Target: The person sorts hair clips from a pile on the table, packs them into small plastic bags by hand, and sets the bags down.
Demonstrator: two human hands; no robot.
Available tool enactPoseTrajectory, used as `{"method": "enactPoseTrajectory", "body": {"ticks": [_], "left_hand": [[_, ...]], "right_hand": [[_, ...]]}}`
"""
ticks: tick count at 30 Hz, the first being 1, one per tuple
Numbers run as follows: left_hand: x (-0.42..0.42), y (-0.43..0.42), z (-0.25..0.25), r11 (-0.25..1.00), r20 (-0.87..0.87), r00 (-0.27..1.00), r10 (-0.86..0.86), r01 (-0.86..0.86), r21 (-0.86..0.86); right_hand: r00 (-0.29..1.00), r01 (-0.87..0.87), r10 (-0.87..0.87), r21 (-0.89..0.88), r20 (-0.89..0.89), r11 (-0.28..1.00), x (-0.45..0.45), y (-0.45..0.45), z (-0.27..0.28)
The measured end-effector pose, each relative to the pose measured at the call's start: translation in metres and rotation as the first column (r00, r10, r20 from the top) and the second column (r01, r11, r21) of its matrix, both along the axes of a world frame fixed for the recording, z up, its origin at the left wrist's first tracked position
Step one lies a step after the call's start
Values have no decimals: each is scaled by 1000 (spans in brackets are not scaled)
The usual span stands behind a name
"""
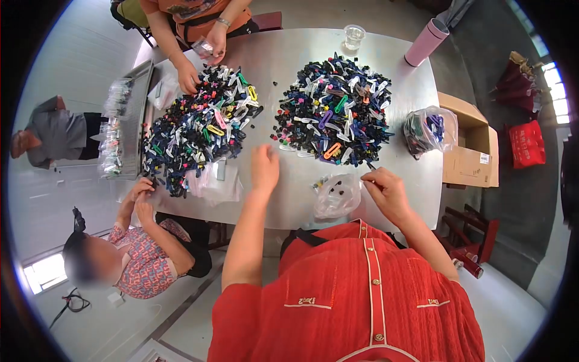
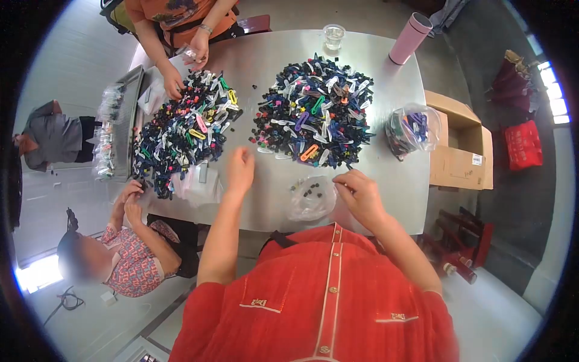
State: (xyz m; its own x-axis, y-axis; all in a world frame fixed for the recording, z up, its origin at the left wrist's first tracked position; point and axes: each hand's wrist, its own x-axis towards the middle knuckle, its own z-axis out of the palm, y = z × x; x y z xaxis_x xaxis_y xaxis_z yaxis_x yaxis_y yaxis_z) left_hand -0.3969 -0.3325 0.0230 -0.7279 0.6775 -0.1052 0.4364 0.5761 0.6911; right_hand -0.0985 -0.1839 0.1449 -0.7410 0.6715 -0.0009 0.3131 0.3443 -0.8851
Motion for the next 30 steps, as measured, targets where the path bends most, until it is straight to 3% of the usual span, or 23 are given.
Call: {"method": "enactPoseTrajectory", "body": {"ticks": [2,6,8,10,12,16,19,26,30], "left_hand": [[-19,20,-2,990,-376,927,-4,57,131],[-35,44,-19,970,-360,930,-81,157,187],[-30,51,-15,977,-237,949,-208,213,-2],[-15,58,-23,966,-200,951,-235,252,63],[-2,62,-29,973,11,986,-167,163,165],[13,71,-29,972,207,973,-99,50,230],[19,73,-6,946,601,798,-33,-169,277],[4,66,-12,960,572,814,-105,-68,273],[18,62,22,942,556,830,-44,-151,300]], "right_hand": [[994,12,-14,15,112,1000,7,3,1],[992,32,-35,25,118,999,21,0,-19],[989,69,-73,36,128,997,31,-3,-24],[983,101,-104,28,154,994,39,-5,-36],[978,123,-123,15,169,992,43,-4,-44],[972,153,-150,-3,183,988,46,2,-63],[966,185,-189,37,175,982,49,17,-76],[949,213,-214,30,231,977,42,36,-89],[947,208,-205,16,245,978,42,32,-91]]}}
